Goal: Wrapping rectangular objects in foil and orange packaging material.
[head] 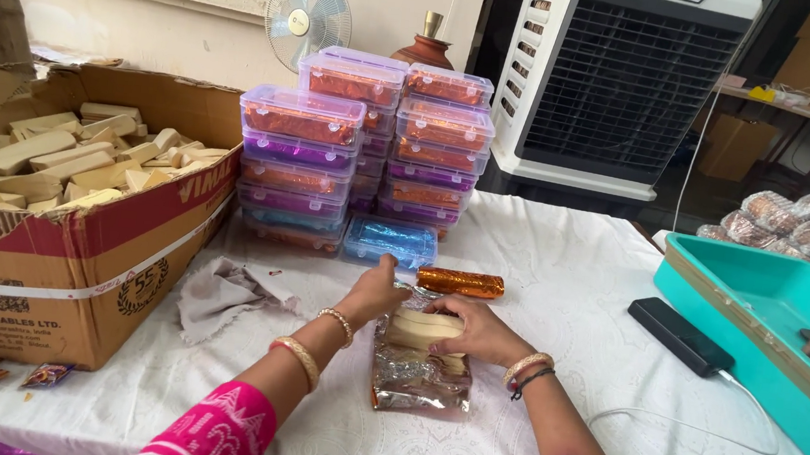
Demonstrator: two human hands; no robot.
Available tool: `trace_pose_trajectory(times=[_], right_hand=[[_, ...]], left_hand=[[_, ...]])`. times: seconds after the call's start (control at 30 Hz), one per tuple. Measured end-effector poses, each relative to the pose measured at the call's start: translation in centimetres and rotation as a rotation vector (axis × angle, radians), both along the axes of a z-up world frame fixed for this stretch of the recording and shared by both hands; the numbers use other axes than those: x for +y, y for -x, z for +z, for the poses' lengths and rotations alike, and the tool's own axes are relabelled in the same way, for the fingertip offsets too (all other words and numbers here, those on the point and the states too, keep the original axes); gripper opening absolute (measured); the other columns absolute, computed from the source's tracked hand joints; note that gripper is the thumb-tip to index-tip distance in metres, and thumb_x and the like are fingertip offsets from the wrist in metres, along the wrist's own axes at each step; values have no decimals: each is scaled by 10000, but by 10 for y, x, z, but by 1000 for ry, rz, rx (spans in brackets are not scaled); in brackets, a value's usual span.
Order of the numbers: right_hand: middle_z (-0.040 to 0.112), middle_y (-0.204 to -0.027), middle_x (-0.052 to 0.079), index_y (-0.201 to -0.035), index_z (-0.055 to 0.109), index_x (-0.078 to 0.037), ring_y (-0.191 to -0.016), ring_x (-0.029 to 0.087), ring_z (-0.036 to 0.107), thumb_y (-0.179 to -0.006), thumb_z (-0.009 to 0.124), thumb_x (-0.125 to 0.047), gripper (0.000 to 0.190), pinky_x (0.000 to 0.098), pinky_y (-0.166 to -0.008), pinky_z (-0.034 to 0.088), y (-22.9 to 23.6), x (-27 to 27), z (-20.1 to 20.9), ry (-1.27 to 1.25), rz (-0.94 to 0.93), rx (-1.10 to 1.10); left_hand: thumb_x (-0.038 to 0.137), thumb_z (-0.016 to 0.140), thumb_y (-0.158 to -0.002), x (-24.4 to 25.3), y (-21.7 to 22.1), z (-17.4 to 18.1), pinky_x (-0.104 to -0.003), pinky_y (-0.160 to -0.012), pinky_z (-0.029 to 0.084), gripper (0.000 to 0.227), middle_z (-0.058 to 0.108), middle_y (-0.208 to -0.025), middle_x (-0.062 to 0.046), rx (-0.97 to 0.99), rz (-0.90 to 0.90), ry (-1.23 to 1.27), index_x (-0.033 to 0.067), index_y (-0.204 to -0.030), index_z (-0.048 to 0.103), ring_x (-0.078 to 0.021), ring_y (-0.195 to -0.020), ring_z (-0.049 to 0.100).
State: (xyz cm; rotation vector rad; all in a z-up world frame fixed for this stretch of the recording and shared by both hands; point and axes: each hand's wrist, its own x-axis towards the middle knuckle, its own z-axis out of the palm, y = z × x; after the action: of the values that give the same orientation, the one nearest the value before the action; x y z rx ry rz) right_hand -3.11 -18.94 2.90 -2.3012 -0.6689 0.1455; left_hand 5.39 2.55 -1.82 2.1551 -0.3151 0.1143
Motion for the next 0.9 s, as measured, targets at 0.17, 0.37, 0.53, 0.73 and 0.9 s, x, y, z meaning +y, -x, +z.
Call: trace_pose_trajectory(times=[0.17,0.37,0.53,0.73,0.9], right_hand=[[663,-1232,37,-1233,653,-119,-1173,176,622,-687,898,-290,622,324,-1048,478,3,3,1,66,-8,7],[637,-1230,31,-1263,616,-143,-1168,181,621,-721,860,-368,636,340,-1029,495,0,-2,1,17,58,32],[599,-1269,55,-1246,631,-164,-1202,204,585,-822,739,-478,538,374,-1032,531,-18,-14,-7,-48,-163,-178],[478,-1395,82,-1374,502,-181,-1355,240,433,-791,773,-443,695,431,-1107,431,-4,-11,5,-162,-133,-341],[521,-1423,40,-1367,512,-209,-1332,223,478,-648,886,-383,830,427,-1112,413,10,-2,16,1,-13,-131]], left_hand=[[76,731,-799,-10,-3,-15,-341,-741,551,558,743,-932,-164,-59,49,85,35,-1313,517,-246,-845,722],[-25,654,-845,-3,-2,-12,-290,-547,473,275,663,-748,-57,-90,-16,357,42,-1108,700,-128,-620,580],[-46,640,-842,12,13,4,-261,-635,473,210,670,-801,-12,19,-167,495,27,-1012,739,-97,-713,581],[-20,640,-837,23,25,18,-240,-773,531,117,733,-840,-24,37,-294,438,19,-881,742,-95,-808,656],[1,648,-855,33,29,22,-242,-707,491,96,704,-781,-25,23,-350,292,26,-835,739,-94,-751,606]])
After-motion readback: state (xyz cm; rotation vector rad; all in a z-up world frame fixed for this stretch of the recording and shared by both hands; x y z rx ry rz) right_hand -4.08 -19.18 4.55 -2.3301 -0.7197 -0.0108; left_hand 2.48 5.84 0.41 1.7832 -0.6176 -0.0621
